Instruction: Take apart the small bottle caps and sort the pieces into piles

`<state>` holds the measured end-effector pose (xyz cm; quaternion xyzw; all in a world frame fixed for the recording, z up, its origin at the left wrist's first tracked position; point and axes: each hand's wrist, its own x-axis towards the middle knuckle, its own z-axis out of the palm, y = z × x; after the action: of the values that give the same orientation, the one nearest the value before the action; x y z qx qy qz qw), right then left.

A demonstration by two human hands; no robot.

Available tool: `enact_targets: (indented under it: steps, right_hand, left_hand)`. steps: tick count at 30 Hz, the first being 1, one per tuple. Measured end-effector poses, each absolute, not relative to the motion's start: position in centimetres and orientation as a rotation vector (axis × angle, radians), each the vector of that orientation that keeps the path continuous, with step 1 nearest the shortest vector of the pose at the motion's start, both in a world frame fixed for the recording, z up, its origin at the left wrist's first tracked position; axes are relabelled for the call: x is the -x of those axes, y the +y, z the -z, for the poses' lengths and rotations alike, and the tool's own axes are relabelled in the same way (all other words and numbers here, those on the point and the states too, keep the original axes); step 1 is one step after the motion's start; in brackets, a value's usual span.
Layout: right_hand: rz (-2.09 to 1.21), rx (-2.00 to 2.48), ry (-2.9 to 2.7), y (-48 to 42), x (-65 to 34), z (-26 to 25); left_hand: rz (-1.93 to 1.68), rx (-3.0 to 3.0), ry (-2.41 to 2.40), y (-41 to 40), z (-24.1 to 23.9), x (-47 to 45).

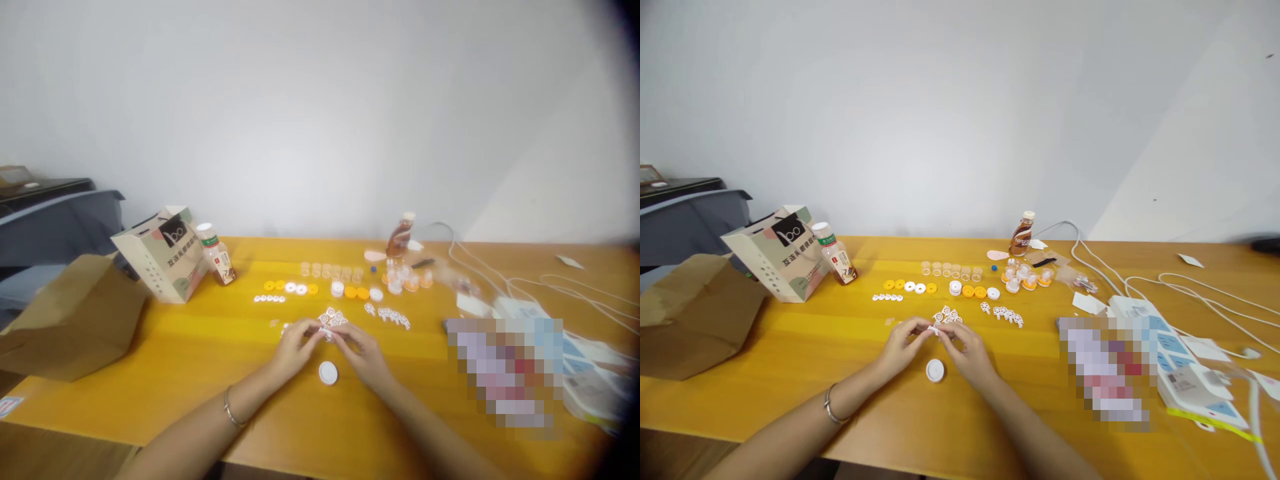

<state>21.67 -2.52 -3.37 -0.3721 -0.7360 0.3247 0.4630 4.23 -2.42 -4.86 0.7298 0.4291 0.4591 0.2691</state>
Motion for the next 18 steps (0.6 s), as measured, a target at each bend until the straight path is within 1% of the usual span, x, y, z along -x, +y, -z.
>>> enact_targets:
  steps: [4, 10, 15, 18]
  right_hand:
    - [-0.765, 0.911, -1.827, -2.7, -21.6, 3.3]
    - [-0.776, 0.93, -1.813, -2.8, -21.3, 3.0]
    - [-0.873, 0.995, -1.716, -2.6, -21.3, 3.2]
    - [-0.993, 1.042, -1.587, -2.4, -21.2, 3.4]
  left_hand:
    - [-1.236, -1.928, 1.178, -2.3, 4.7, -4.3]
    - [-1.216, -1.626, 1.124, -2.1, 5.2, -4.7]
    - [-1.177, -1.468, 1.071, -2.1, 5.2, -5.2]
    - [-1.158, -1.399, 1.013, -2.2, 4.9, -5.3]
